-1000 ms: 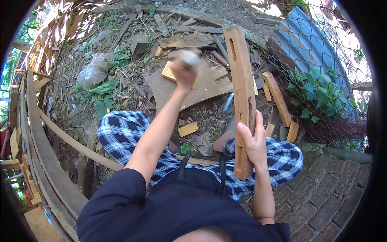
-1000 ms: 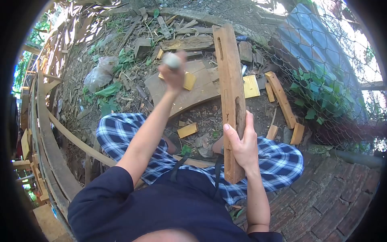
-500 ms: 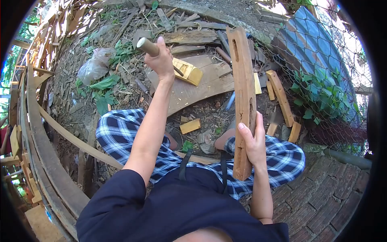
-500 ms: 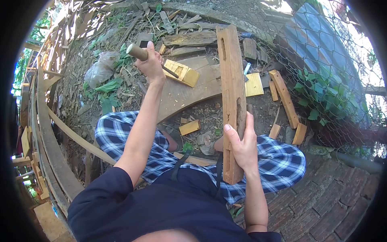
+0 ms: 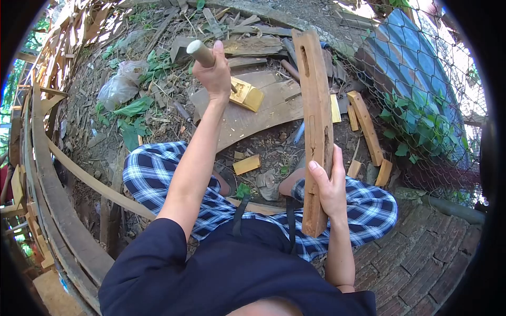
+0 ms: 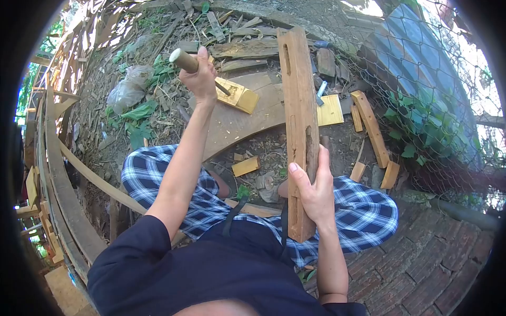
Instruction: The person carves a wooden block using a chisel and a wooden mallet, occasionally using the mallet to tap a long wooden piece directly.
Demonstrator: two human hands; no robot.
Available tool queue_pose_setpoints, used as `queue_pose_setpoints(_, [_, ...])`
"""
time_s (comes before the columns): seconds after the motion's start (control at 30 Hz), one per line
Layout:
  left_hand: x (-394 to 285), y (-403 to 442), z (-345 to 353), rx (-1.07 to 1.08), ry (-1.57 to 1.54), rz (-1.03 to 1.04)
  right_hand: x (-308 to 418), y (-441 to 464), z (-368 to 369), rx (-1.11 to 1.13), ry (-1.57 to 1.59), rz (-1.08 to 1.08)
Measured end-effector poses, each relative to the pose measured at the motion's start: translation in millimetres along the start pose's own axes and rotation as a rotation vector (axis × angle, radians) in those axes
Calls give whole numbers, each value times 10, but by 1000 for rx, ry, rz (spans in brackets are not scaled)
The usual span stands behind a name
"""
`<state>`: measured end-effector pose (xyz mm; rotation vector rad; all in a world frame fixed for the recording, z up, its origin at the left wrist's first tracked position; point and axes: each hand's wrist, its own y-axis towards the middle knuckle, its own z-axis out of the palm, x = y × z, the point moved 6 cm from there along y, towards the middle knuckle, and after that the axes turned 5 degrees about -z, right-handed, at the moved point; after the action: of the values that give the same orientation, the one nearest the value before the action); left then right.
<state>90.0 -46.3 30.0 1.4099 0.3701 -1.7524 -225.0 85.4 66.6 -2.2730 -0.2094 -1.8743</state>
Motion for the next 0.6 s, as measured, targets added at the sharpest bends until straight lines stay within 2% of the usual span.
queue_pose_setpoints(0.1, [50, 23, -5, 4, -95, -107, 27, 15, 27, 13, 27, 29])
queue_pose_setpoints(0.6, [119, -64, -47, 4, 16, -43, 135, 280, 64, 16, 21, -15])
